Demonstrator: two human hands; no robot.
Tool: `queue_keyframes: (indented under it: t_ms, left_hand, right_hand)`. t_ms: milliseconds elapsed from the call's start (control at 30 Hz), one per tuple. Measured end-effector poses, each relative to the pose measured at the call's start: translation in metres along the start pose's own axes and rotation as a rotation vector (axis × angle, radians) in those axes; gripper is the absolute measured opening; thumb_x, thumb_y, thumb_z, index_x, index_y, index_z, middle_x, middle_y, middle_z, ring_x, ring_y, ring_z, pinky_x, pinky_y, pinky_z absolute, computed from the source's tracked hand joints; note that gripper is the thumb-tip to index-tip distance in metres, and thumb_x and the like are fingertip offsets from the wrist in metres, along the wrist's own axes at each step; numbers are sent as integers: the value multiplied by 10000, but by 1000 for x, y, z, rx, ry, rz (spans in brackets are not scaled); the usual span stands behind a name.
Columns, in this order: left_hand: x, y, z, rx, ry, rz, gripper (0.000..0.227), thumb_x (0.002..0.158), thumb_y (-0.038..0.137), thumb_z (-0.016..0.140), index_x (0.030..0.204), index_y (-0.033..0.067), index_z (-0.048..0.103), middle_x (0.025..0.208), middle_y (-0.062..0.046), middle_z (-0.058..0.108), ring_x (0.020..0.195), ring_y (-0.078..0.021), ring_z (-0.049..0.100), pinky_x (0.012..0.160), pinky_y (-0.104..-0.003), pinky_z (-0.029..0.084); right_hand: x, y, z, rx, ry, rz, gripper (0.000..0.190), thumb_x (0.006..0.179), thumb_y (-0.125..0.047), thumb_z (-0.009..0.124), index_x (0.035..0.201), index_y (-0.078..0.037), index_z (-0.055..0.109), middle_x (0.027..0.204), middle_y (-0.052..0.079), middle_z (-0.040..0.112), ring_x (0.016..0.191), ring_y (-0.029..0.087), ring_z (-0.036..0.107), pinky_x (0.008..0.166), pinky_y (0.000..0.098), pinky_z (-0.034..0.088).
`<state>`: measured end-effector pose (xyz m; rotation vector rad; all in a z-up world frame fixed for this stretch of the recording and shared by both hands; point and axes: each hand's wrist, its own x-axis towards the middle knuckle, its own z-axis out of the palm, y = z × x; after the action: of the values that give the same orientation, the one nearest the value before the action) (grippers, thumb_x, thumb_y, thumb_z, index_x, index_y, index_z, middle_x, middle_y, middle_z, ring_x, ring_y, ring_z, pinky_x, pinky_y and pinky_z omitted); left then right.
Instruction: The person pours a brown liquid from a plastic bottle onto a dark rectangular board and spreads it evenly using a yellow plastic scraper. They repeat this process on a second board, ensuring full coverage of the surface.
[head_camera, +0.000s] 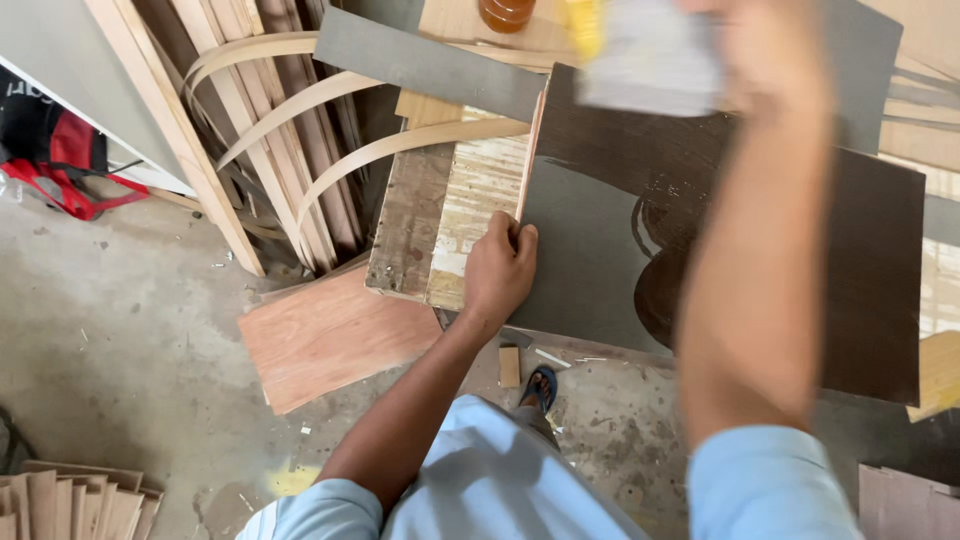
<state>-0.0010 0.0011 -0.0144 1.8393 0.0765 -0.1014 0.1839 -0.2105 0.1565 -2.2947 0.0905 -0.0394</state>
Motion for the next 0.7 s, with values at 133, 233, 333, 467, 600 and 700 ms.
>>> queue_keyframes:
  t_ms: [133,233,333,467,600,700]
  left_hand:
    - [1,0,1,1,41,-32,291,1022,339,479,831,145,375,636,-82,452,541,-289,366,553,-454,225]
    - [3,1,2,10,67,-40,286,1002,321,492,814,137,380,619,-91,479,555,-304,419,562,-460,272]
    - [4,-1,5,61,78,-81,243,964,338,509,856,128,452,673,-158,583,719,-417,561,661,-539,400]
    - [0,-1,1,89,65,-102,231,965,333,507,912,108,511,725,-226,644,850,-525,656,730,-621,493]
    - [-2,4,-1,-15,70,-66,273,974,280,500,794,126,364,621,-53,444,584,-259,397,591,-439,323]
    - [0,-1,2,-31,65,-57,271,993,275,512,808,130,376,617,-26,425,564,-201,369,557,-418,296]
  right_hand:
    - [-77,-23,-47,-241,129,32,253,978,-165,530,1041,-263,754,783,-135,607,480,68,363,427,327,225]
    - [-98,-11,-10,-526,-11,-132,178,1142,-192,562,1091,-115,714,775,82,621,632,253,517,544,417,382]
    - [-119,3,33,-825,-122,-303,302,958,-42,549,1213,-42,710,1037,237,695,929,431,661,740,519,539]
    - [-109,35,22,-804,-146,-295,219,892,-49,610,1054,-68,756,936,168,736,915,392,713,728,477,579]
    - [-60,56,6,-795,-111,-360,464,936,28,475,1357,-48,656,1285,173,675,1081,442,623,715,571,557]
    - [-54,78,11,-779,-213,-264,686,795,143,461,1406,-132,608,1373,136,616,1228,381,563,959,514,488]
